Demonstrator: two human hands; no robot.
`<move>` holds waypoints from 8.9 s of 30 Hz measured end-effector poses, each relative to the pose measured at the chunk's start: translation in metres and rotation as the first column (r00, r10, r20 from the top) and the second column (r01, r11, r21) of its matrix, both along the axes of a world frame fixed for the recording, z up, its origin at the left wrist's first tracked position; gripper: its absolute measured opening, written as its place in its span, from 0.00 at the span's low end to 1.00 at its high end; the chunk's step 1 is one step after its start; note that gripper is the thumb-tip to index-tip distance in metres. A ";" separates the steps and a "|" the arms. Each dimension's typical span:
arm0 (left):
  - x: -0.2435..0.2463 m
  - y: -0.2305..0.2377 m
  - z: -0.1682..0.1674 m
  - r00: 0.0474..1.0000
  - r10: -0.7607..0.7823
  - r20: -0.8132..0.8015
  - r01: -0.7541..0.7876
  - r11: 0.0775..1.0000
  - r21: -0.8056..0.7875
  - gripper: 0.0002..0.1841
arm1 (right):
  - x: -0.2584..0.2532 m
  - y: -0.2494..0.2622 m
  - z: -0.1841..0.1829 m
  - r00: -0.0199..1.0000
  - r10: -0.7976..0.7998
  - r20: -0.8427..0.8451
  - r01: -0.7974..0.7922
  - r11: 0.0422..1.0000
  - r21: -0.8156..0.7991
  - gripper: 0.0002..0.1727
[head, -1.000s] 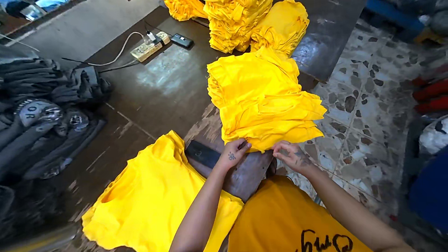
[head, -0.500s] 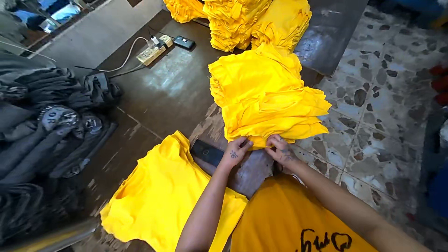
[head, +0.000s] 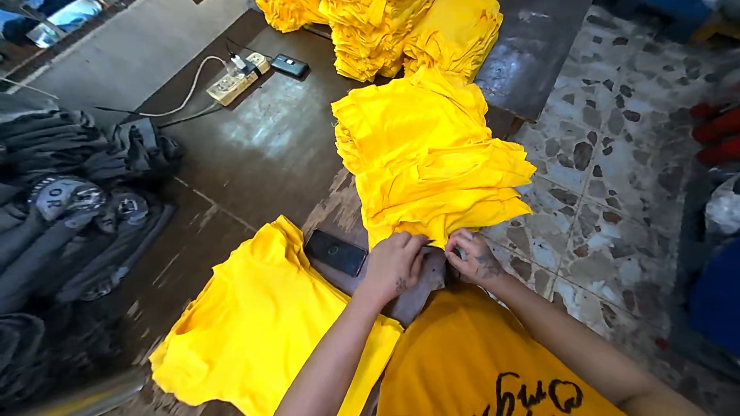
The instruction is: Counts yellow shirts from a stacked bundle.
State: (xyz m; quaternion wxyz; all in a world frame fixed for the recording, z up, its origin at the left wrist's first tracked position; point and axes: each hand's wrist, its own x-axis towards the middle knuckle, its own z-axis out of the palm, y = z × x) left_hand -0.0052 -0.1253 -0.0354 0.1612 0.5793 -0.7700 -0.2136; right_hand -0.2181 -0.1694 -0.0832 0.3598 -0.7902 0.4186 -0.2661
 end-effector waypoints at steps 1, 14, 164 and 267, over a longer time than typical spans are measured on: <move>-0.002 0.000 0.003 0.998 -0.051 0.023 0.051 0.999 -0.002 0.15 | 0.001 0.001 0.001 1.000 -0.004 -0.011 0.004 1.000 -0.019 0.05; -0.002 -0.006 -0.023 0.983 -0.178 0.048 0.184 0.960 -0.211 0.18 | 0.001 0.005 0.001 0.999 -0.023 0.047 0.034 0.970 -0.239 0.03; 0.066 -0.042 -0.028 0.960 0.273 0.059 -0.275 0.961 0.033 0.17 | 0.117 -0.118 0.027 0.883 0.382 -0.273 -0.365 0.924 0.111 0.12; 0.056 -0.090 -0.012 0.835 0.361 -0.416 -0.016 0.771 0.637 0.13 | 0.048 -0.067 -0.017 0.990 -0.006 -0.143 -0.007 0.995 -0.095 0.22</move>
